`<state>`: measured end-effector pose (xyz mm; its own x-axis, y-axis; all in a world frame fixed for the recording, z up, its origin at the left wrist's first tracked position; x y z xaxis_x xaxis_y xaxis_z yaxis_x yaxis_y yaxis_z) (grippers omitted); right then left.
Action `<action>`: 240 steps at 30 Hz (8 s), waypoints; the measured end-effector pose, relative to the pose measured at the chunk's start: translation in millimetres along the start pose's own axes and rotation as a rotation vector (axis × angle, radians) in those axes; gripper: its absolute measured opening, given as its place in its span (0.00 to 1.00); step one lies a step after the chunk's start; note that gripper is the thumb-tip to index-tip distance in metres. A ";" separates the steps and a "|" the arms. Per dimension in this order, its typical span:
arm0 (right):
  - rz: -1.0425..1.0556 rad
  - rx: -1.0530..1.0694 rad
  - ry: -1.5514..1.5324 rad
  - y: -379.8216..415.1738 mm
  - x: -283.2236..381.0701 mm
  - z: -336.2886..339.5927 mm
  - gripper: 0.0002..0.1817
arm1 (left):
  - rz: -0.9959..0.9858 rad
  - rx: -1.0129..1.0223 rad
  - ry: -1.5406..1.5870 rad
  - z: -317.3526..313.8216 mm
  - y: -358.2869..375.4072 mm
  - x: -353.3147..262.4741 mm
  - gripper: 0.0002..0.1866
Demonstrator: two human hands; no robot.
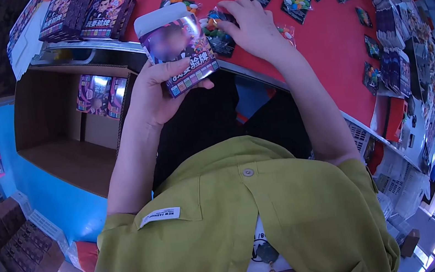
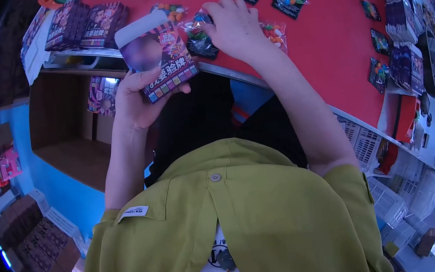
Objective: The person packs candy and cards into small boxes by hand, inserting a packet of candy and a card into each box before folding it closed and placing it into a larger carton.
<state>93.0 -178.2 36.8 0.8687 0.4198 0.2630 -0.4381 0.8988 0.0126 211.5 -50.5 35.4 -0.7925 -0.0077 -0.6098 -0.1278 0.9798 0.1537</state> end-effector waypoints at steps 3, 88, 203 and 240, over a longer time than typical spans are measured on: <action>-0.017 -0.024 -0.066 3.0 -6.4 -5.2 0.25 | -0.005 0.041 -0.028 -3.5 0.0 -0.3 0.23; 0.074 0.097 -0.966 19.6 -12.5 82.9 0.17 | 0.408 0.440 0.064 -50.9 3.4 39.9 0.29; -0.916 -0.622 0.977 170.7 -431.3 203.1 0.10 | -0.807 0.131 -2.470 42.1 -103.6 -132.2 0.30; -0.223 -0.278 -0.739 92.2 -39.7 44.1 0.10 | 0.004 -0.066 -0.346 -44.9 -31.0 53.7 0.16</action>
<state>8.0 -117.6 70.1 0.5096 0.1231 0.8516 -0.1149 0.9906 -0.0744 146.2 -90.2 32.7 -0.5451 0.0751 -0.8350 -0.1728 0.9645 0.1995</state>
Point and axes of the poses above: each hand's wrist, its own y-axis away from the middle knuckle, its own z-axis out of the back of the hand, x = y × z, the point moved 7 cm from there along -y, towards the middle knuckle, and after that the axes turned 12 degrees about -z, right-handed, at the moved point
